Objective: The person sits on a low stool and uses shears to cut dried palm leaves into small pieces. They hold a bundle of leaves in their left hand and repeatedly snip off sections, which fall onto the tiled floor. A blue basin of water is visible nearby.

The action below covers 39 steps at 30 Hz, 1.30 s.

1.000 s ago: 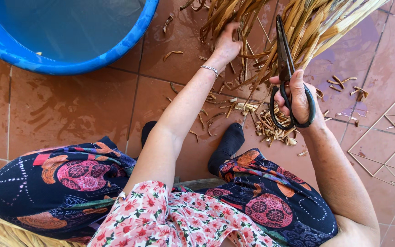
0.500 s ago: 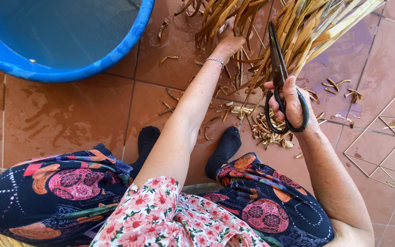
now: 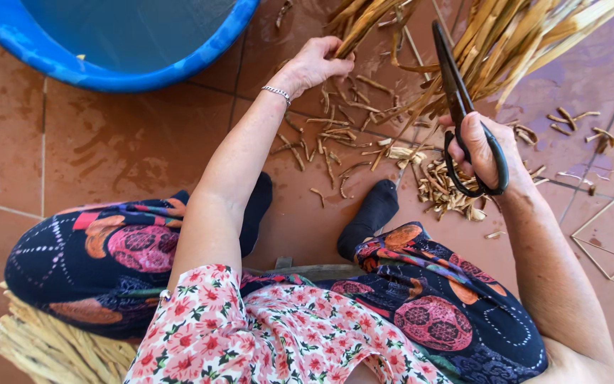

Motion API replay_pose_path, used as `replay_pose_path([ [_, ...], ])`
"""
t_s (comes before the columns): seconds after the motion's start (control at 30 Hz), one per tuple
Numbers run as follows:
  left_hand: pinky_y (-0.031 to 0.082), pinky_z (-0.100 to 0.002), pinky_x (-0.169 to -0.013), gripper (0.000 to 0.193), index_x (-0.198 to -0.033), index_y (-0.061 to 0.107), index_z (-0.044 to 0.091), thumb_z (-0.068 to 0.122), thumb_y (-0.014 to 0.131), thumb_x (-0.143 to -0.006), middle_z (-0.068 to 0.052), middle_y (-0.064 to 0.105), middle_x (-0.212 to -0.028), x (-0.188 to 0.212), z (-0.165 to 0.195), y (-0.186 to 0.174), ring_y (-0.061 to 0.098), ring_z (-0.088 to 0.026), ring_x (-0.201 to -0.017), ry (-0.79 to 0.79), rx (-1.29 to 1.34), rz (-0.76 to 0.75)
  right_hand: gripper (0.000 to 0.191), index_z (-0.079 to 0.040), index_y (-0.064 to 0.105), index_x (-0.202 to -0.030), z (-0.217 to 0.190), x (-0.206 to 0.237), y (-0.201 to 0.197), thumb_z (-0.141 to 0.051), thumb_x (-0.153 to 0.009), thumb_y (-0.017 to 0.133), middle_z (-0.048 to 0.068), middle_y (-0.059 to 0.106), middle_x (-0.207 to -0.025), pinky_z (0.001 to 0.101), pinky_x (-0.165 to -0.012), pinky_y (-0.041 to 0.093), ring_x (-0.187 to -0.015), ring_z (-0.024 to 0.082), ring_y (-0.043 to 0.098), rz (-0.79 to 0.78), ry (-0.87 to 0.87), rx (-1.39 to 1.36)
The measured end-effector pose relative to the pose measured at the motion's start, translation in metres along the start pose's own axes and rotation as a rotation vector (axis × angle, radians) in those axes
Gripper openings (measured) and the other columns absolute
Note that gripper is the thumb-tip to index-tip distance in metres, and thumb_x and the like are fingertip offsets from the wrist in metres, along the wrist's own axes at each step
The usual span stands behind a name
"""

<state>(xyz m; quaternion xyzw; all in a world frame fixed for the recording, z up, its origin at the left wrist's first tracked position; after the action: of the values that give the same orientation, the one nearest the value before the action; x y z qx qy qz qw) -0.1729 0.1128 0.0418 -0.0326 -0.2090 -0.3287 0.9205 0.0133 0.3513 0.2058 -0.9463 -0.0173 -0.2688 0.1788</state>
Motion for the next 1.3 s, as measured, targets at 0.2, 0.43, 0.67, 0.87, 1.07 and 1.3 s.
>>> replay_pose_path([
  [0.2,0.049,-0.024,-0.079,0.031,-0.121,0.065,0.009,0.019,0.073,-0.093,0.0,0.075,-0.097,0.058,-0.019,0.008,0.068,-0.008,-0.092,-0.02,0.141,-0.089,0.055,-0.005,0.065,-0.127,0.033,-0.008,0.026,-0.052,-0.103,0.049,0.001,0.06,-0.074,0.0303,-0.065,0.048,-0.07,0.013,0.057,-0.126,-0.015,0.302],
  [0.43,0.056,-0.03,-0.085,0.032,-0.127,0.059,0.006,0.012,0.069,-0.097,-0.006,0.074,-0.103,0.103,-0.05,0.037,0.071,-0.015,-0.094,-0.015,0.504,-0.173,0.066,-0.001,0.071,-0.114,0.056,-0.012,0.043,-0.062,-0.106,0.045,0.013,0.068,-0.089,0.0401,-0.081,0.055,-0.084,0.028,0.07,-0.28,-0.017,0.592],
  [0.67,0.058,-0.026,-0.082,0.035,-0.13,0.057,0.01,0.012,0.064,-0.096,-0.003,0.075,-0.097,0.124,-0.115,0.039,0.073,-0.013,-0.088,-0.201,0.466,-0.181,0.074,-0.007,0.059,-0.141,0.059,-0.004,0.074,-0.065,-0.095,0.05,0.024,0.069,-0.123,0.0471,-0.099,0.049,-0.118,0.039,0.064,-0.413,-0.072,0.659],
  [0.87,0.061,-0.028,-0.071,0.019,-0.112,0.069,0.003,0.019,0.067,-0.102,-0.004,0.073,-0.084,0.126,-0.162,0.053,0.071,-0.013,-0.074,-0.263,0.586,-0.138,0.08,-0.015,0.058,-0.145,0.075,-0.001,0.097,-0.072,-0.09,0.047,0.024,0.071,-0.12,0.0491,-0.1,0.05,-0.116,0.042,0.064,-0.503,0.027,0.798],
  [1.07,0.061,-0.027,-0.071,0.017,-0.105,0.07,0.004,0.02,0.067,-0.102,-0.004,0.074,-0.083,0.129,-0.171,0.07,0.071,-0.013,-0.072,-0.281,0.604,-0.198,0.076,-0.018,0.06,-0.141,0.074,-0.009,0.115,-0.071,-0.09,0.047,0.023,0.072,-0.114,0.0504,-0.097,0.051,-0.112,0.043,0.066,-0.497,-0.004,0.768],
  [1.3,0.058,-0.025,-0.068,0.022,-0.107,0.072,0.004,0.025,0.067,-0.102,-0.004,0.073,-0.08,0.132,-0.171,0.082,0.069,-0.012,-0.069,-0.312,0.562,-0.226,0.065,-0.008,0.067,-0.117,0.077,-0.012,0.129,-0.066,-0.097,0.044,0.026,0.071,-0.103,0.054,-0.092,0.05,-0.105,0.045,0.066,-0.506,-0.107,0.829],
])
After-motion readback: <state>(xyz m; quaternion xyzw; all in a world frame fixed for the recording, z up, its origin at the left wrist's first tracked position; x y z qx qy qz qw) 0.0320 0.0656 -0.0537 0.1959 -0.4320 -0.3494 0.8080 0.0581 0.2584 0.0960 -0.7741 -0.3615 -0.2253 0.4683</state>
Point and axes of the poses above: each hand's wrist, its own x-axis away from the middle knuckle, its own y-axis out of the palm, z = x × y, the point moved 9 cm from there along -x, towards the middle knuckle
